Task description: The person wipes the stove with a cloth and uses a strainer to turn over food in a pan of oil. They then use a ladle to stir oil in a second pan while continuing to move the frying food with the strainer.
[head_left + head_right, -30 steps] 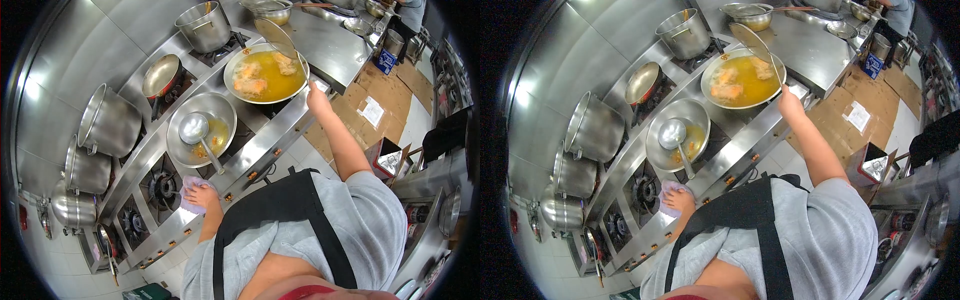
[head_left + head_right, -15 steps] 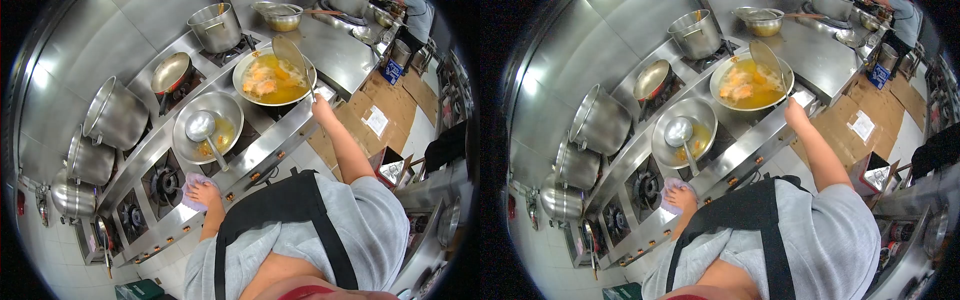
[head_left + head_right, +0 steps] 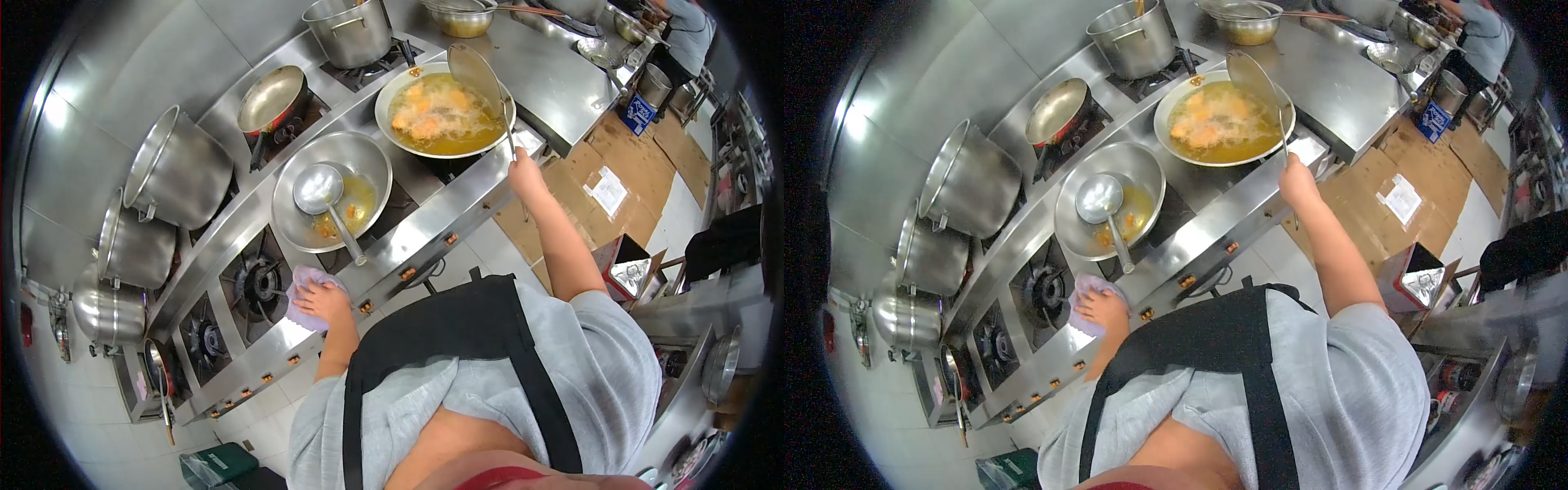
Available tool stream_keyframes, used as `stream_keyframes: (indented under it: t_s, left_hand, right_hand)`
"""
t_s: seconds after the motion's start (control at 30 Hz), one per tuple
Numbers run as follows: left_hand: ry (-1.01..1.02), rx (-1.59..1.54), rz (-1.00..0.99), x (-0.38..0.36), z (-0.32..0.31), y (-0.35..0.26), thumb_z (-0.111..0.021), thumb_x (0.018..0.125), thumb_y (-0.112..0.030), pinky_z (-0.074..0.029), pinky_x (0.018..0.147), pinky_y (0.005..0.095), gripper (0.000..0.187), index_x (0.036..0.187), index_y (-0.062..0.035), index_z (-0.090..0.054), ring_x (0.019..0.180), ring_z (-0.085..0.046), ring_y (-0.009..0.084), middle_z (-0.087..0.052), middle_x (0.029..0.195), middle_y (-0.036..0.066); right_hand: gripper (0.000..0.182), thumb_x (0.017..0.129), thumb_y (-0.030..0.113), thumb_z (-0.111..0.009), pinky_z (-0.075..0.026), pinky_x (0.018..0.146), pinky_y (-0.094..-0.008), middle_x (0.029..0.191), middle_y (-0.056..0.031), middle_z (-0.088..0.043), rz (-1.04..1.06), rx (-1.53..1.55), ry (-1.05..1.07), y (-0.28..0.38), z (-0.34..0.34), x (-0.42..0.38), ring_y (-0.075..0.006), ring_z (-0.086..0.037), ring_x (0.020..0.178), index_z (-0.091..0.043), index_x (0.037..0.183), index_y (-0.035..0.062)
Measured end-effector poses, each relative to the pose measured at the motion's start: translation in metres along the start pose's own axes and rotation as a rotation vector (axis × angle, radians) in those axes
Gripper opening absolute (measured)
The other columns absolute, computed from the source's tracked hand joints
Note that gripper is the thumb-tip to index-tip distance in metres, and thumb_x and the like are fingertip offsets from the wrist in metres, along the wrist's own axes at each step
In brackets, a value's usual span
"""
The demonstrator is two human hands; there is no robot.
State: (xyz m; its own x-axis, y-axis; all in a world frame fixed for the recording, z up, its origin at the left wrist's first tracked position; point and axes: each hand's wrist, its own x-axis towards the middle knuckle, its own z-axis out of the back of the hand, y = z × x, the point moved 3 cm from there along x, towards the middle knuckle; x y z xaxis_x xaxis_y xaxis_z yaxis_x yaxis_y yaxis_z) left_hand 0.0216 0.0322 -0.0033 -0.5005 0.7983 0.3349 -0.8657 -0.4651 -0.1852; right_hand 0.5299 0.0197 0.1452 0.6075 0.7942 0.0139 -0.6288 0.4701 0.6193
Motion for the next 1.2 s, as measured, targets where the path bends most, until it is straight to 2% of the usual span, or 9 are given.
stream_keyframes:
  t_s: [0.1,0.2,0.23,0.33,0.47,0.67,0.73,1.07,1.2]
  left_hand:
    - [0.017,0.003,0.006,-0.001,0.0,0.001,-0.051,0.083,-0.026,-0.011,0.11,0.0539,0.051,0.13,-0.0109,-0.043,0.134,-0.017,0.0474,-0.03,0.144,0.018]
    - [0.035,-0.006,0.003,0.007,0.003,-0.003,-0.051,0.082,-0.026,-0.011,0.11,0.0543,0.05,0.13,-0.0111,-0.043,0.134,-0.017,0.0476,-0.03,0.144,0.018]
    - [0.037,-0.015,-0.005,0.001,0.004,-0.001,-0.051,0.082,-0.025,-0.011,0.11,0.0544,0.05,0.13,-0.011,-0.043,0.133,-0.017,0.0477,-0.03,0.144,0.018]
    - [-0.006,-0.021,-0.02,0.001,0.003,-0.001,-0.051,0.082,-0.026,-0.01,0.11,0.0543,0.051,0.13,-0.0103,-0.044,0.133,-0.016,0.0479,-0.031,0.143,0.017]
    - [0.038,0.006,0.044,0.005,0.004,0.0,-0.05,0.082,-0.027,-0.009,0.11,0.0543,0.051,0.13,-0.0106,-0.045,0.134,-0.016,0.0476,-0.031,0.143,0.017]
    - [-0.036,-0.007,-0.011,0.003,0.007,0.002,-0.05,0.081,-0.027,-0.01,0.11,0.0538,0.051,0.129,-0.012,-0.047,0.133,-0.018,0.047,-0.033,0.143,0.017]
    - [-0.025,-0.007,0.029,0.001,0.01,0.001,-0.05,0.081,-0.027,-0.01,0.11,0.0538,0.05,0.129,-0.0122,-0.047,0.133,-0.019,0.0471,-0.034,0.142,0.016]
    - [-0.04,-0.009,0.015,0.003,0.015,0.0,-0.05,0.08,-0.028,-0.014,0.108,0.055,0.049,0.127,-0.0124,-0.049,0.131,-0.024,0.0461,-0.036,0.141,0.015]
    - [-0.057,0.008,0.015,0.006,0.009,0.003,-0.049,0.08,-0.028,-0.014,0.108,0.0549,0.049,0.127,-0.0127,-0.048,0.132,-0.024,0.0455,-0.036,0.141,0.014]
  right_hand:
    - [0.035,0.083,0.009,-0.043,-0.043,0.085,-0.0487,0.099,-0.0323,-0.058,0.021,0.198,0.014,0.001,-0.003,-0.001,-0.0458,-0.055,0.097,-0.049,0.116,-0.003]
    - [0.025,0.08,0.004,-0.042,-0.047,0.054,-0.045,0.078,-0.0256,-0.057,-0.058,0.431,0.119,0.009,-0.001,-0.013,-0.0367,-0.06,0.062,-0.049,0.103,-0.0045]
    - [0.042,0.083,0.006,-0.04,-0.037,0.036,-0.0327,0.065,-0.0062,-0.048,-0.131,0.479,0.218,0.004,-0.009,-0.01,-0.0149,-0.042,0.041,-0.039,0.125,-0.0006]
    - [0.016,0.081,0.005,-0.04,-0.039,0.037,-0.0356,0.062,-0.0098,-0.048,-0.179,0.723,0.214,0.023,0.003,-0.029,-0.0182,-0.048,0.045,-0.047,0.095,-0.0013]
    - [0.012,0.082,0.005,-0.038,-0.037,0.034,-0.0316,0.064,-0.0077,-0.048,-0.108,0.673,0.32,0.019,0.007,-0.028,-0.014,-0.046,0.044,-0.044,0.091,-0.001]
    - [0.049,0.082,0.004,-0.039,-0.042,0.037,-0.0318,0.065,-0.0102,-0.051,0.027,0.321,0.162,0.008,-0.012,-0.018,-0.0188,-0.05,0.047,-0.037,0.13,-0.0053]
    - [0.018,0.082,0.001,-0.036,-0.035,0.032,-0.0293,0.062,-0.0058,-0.047,0.077,0.389,0.132,-0.003,-0.028,-0.007,-0.014,-0.042,0.038,-0.042,0.099,-0.0006]
    - [0.005,0.083,0.003,-0.04,-0.038,0.038,-0.0289,0.069,-0.0075,-0.048,-0.252,0.999,0.626,0.045,-0.032,-0.023,-0.0131,-0.041,0.043,-0.041,0.088,0.0018]
    - [0.01,0.081,0.002,-0.041,-0.038,0.04,-0.0276,0.056,-0.0057,-0.044,-0.378,1.082,0.73,0.062,-0.043,-0.018,-0.0134,-0.04,0.042,-0.046,0.073,0.0001]
